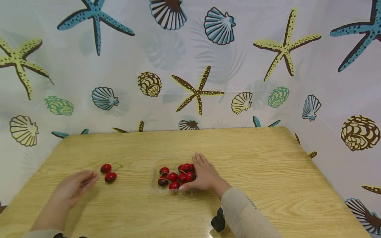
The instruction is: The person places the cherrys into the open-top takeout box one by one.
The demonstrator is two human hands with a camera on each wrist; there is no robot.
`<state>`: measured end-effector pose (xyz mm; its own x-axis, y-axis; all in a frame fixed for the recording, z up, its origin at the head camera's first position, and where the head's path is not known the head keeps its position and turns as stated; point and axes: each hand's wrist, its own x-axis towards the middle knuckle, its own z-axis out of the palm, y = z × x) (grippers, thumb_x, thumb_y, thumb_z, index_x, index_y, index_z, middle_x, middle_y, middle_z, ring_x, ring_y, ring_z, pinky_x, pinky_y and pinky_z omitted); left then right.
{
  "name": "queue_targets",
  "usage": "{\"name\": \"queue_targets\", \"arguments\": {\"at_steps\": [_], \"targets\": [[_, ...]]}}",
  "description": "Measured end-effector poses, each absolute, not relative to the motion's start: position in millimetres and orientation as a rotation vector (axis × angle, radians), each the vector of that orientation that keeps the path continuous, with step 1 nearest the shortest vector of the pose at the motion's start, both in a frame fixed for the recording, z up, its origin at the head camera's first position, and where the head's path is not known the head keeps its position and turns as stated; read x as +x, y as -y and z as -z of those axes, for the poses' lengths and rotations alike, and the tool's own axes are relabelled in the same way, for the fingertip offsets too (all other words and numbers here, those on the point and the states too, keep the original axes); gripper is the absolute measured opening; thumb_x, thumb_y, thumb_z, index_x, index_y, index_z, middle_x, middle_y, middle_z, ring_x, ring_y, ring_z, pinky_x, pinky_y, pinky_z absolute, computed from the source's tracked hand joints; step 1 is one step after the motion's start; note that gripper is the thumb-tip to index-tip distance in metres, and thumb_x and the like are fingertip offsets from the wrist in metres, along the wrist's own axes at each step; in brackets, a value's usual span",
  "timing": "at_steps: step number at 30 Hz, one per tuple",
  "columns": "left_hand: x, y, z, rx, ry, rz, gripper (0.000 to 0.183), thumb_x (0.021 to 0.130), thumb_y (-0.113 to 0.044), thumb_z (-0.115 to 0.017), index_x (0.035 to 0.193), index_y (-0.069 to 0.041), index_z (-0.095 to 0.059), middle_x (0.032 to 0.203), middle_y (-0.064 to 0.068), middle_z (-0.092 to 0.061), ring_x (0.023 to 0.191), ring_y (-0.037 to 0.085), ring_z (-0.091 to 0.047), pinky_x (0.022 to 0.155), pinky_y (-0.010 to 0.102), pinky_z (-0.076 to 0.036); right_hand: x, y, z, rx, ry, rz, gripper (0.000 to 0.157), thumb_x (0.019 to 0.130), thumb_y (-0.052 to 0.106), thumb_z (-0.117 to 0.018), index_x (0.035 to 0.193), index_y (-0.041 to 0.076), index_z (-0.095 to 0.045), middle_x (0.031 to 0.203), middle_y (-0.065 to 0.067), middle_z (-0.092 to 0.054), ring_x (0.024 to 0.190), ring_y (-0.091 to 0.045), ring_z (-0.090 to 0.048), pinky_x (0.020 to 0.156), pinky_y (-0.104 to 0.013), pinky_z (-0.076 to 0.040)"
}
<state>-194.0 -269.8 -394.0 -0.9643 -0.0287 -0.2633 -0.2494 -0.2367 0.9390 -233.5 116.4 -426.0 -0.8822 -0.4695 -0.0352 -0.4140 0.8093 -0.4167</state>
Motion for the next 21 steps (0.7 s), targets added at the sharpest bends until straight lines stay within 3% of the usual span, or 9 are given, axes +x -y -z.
{"name": "queue_targets", "arguments": {"at_steps": [6, 21], "targets": [[-192.7, 284.7, 396.5, -0.434, -1.717, -2.416, 0.019, 0.088, -0.008, -0.048, 0.075, -0.014, -0.06, 0.078, -0.001, -0.06, 0.076, 0.008, -0.059, 0.078, 0.021, -0.043, -234.0, -116.1, 426.3, -0.699, -2.857, 0.612, 0.112, 0.062, 0.064, -0.06, 0.138, 0.001, -0.009, 0.143, -0.013, -0.004, 0.129, -0.023, 0.003, 0.101, -0.042, -0.01], [-183.7, 319.5, 409.0, -0.6, -1.544, -2.512, 0.025, 0.087, -0.002, -0.047, 0.069, -0.01, -0.062, 0.073, 0.003, -0.059, 0.072, 0.011, -0.061, 0.074, 0.02, -0.045, -231.7, -115.2, 423.8, -0.698, -2.856, 0.619, 0.111, 0.062, 0.064, -0.061, 0.138, 0.001, -0.009, 0.143, -0.013, -0.004, 0.129, -0.024, 0.002, 0.1, -0.043, -0.011]]}}
